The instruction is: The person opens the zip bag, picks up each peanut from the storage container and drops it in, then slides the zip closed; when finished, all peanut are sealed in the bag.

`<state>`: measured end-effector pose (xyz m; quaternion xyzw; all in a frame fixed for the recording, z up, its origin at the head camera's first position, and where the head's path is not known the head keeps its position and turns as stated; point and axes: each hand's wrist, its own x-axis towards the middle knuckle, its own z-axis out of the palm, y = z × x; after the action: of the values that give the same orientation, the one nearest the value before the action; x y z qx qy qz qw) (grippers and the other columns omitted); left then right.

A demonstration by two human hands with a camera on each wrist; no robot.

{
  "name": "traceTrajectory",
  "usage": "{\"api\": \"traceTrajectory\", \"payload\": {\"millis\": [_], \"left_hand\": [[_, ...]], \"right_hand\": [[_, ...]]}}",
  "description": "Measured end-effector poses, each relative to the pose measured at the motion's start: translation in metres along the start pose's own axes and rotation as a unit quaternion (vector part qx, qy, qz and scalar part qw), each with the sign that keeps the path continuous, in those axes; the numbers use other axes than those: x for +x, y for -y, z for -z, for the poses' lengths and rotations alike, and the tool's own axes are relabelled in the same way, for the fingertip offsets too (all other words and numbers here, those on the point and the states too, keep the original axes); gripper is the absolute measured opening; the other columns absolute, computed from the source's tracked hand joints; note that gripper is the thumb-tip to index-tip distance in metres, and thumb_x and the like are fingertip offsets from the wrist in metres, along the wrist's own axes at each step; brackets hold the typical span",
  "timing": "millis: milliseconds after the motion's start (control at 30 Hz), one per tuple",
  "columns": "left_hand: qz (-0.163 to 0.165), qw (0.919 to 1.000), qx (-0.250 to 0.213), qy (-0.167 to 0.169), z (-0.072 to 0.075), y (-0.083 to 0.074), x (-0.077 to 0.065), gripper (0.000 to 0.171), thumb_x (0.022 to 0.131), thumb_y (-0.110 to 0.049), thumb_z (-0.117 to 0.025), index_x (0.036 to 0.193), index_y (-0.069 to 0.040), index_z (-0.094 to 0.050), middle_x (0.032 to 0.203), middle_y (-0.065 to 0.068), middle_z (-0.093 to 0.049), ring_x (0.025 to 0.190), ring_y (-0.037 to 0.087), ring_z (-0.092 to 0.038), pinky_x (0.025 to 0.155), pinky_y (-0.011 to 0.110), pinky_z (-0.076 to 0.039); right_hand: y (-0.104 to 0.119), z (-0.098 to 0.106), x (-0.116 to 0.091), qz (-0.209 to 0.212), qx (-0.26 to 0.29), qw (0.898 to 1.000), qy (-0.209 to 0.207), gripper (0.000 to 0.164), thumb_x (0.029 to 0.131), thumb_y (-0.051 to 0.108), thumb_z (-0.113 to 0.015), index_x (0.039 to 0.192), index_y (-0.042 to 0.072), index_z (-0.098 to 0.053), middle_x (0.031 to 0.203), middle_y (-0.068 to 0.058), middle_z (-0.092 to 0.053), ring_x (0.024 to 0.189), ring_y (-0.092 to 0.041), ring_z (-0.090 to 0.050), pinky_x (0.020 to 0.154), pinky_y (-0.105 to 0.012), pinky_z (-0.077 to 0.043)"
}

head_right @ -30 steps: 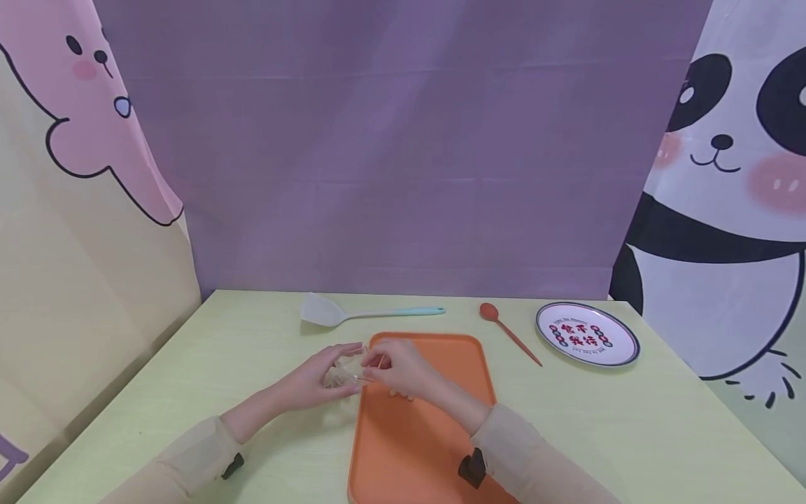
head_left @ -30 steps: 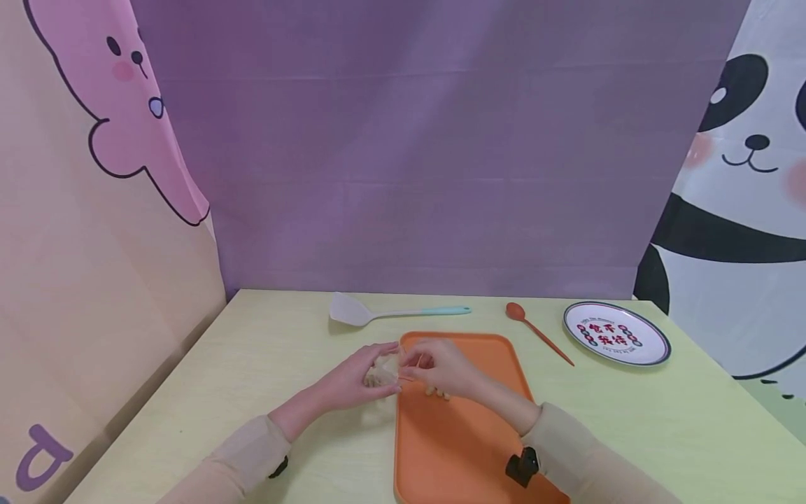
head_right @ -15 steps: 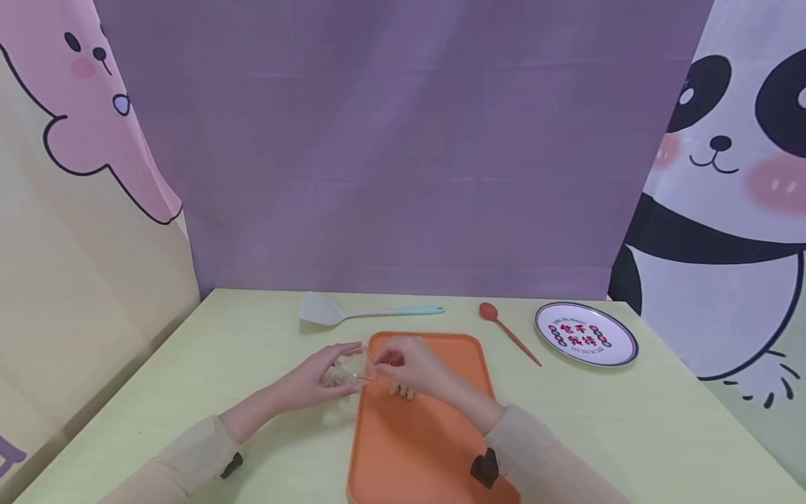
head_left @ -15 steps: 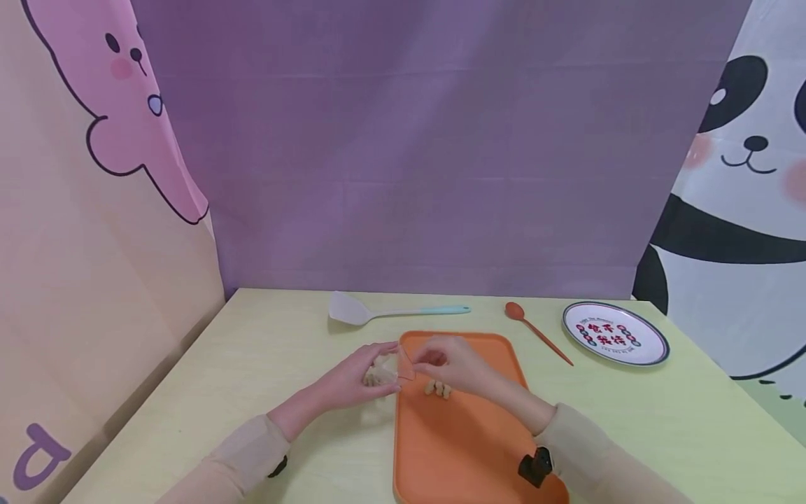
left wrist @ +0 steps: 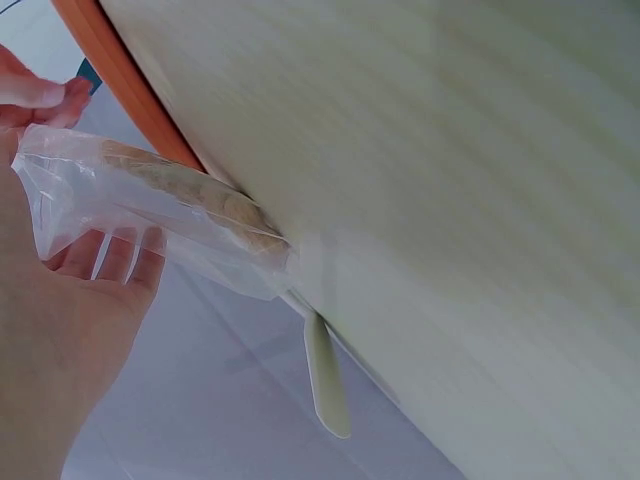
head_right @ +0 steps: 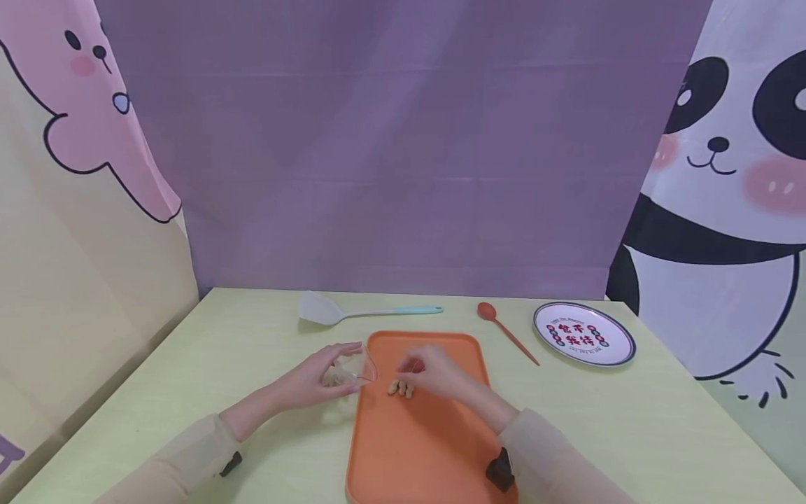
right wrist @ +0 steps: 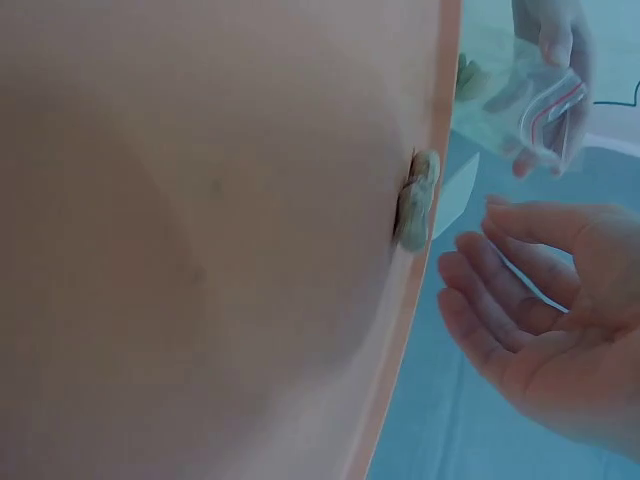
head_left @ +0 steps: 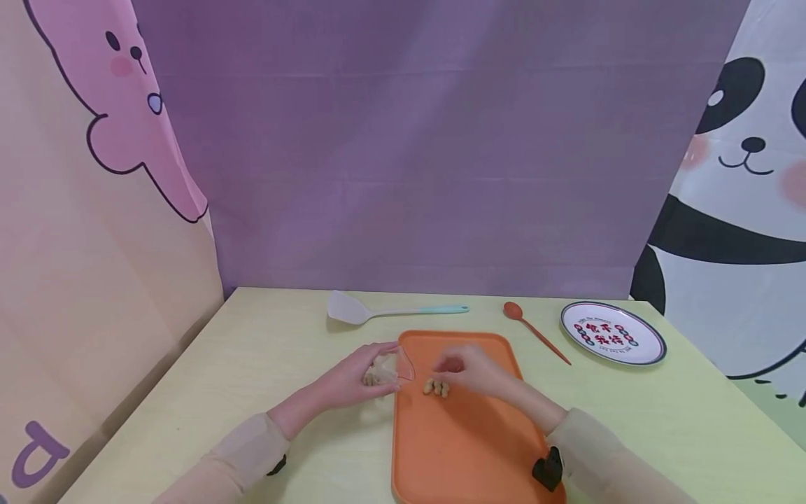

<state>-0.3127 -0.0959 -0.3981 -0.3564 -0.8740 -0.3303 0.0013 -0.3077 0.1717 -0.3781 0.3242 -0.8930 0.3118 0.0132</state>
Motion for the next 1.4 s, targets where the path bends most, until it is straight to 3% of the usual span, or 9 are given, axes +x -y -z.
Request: {"api": "traceTrajectory", "payload": {"millis": [267, 567, 833, 1033, 1400], "left_hand": [[0.005, 0.9999, -0.005, 0.007, 0.0006, 0.0003, 0.0004, 0.074, 0.087, -0.044, -0.063, 0.146, -0.012, -0.032, 0.145, -0.004, -0.041, 0.134, 0.018, -0.036, 0.106, 0.041, -0.037], [0.007, 1.0000, 0.000, 0.004, 0.0009, -0.0013, 0.0004, 0.073, 0.087, -0.043, -0.064, 0.146, -0.012, -0.033, 0.145, -0.004, -0.042, 0.135, 0.019, -0.035, 0.108, 0.042, -0.035], [0.009, 0.9999, -0.004, 0.005, 0.0009, -0.0016, 0.0000, 0.072, 0.087, -0.042, -0.064, 0.146, -0.013, -0.033, 0.145, -0.004, -0.042, 0.136, 0.019, -0.035, 0.108, 0.042, -0.035], [0.008, 1.0000, -0.004, 0.003, 0.0006, -0.0012, -0.0004, 0.072, 0.087, -0.041, -0.065, 0.146, -0.013, -0.032, 0.145, -0.004, -0.042, 0.135, 0.019, -0.036, 0.107, 0.042, -0.036], [0.011, 0.9999, -0.008, 0.005, 0.0009, -0.0014, -0.0005, 0.073, 0.086, -0.046, -0.063, 0.146, -0.018, -0.032, 0.145, -0.007, -0.041, 0.136, 0.017, -0.033, 0.108, 0.042, -0.035]], "right_hand": [[-0.0104, 0.0046, -0.0028, -0.005, -0.025, 0.999, 0.035, 0.005, 0.079, 0.003, -0.070, 0.085, 0.003, -0.070, 0.080, -0.005, -0.069, 0.075, -0.015, -0.063, 0.066, -0.021, -0.051], [-0.0093, 0.0010, -0.0038, -0.060, -0.021, 0.995, 0.077, 0.008, 0.079, 0.014, -0.075, 0.084, 0.009, -0.070, 0.083, 0.002, -0.069, 0.080, -0.011, -0.061, 0.070, -0.023, -0.050], [-0.0114, 0.0017, -0.0040, -0.032, -0.022, 0.996, 0.085, 0.007, 0.079, 0.014, -0.074, 0.076, 0.009, -0.070, 0.077, 0.003, -0.069, 0.075, -0.008, -0.062, 0.068, -0.019, -0.050], [-0.0098, 0.0021, -0.0042, -0.033, -0.029, 0.995, 0.087, 0.007, 0.079, 0.016, -0.074, 0.078, 0.010, -0.072, 0.081, 0.003, -0.071, 0.080, -0.012, -0.065, 0.071, -0.021, -0.051], [-0.0014, 0.0084, -0.0064, -0.041, -0.007, 0.994, 0.097, 0.007, 0.081, 0.015, -0.073, 0.080, 0.008, -0.070, 0.077, 0.004, -0.068, 0.071, -0.004, -0.058, 0.065, -0.019, -0.048]]}}
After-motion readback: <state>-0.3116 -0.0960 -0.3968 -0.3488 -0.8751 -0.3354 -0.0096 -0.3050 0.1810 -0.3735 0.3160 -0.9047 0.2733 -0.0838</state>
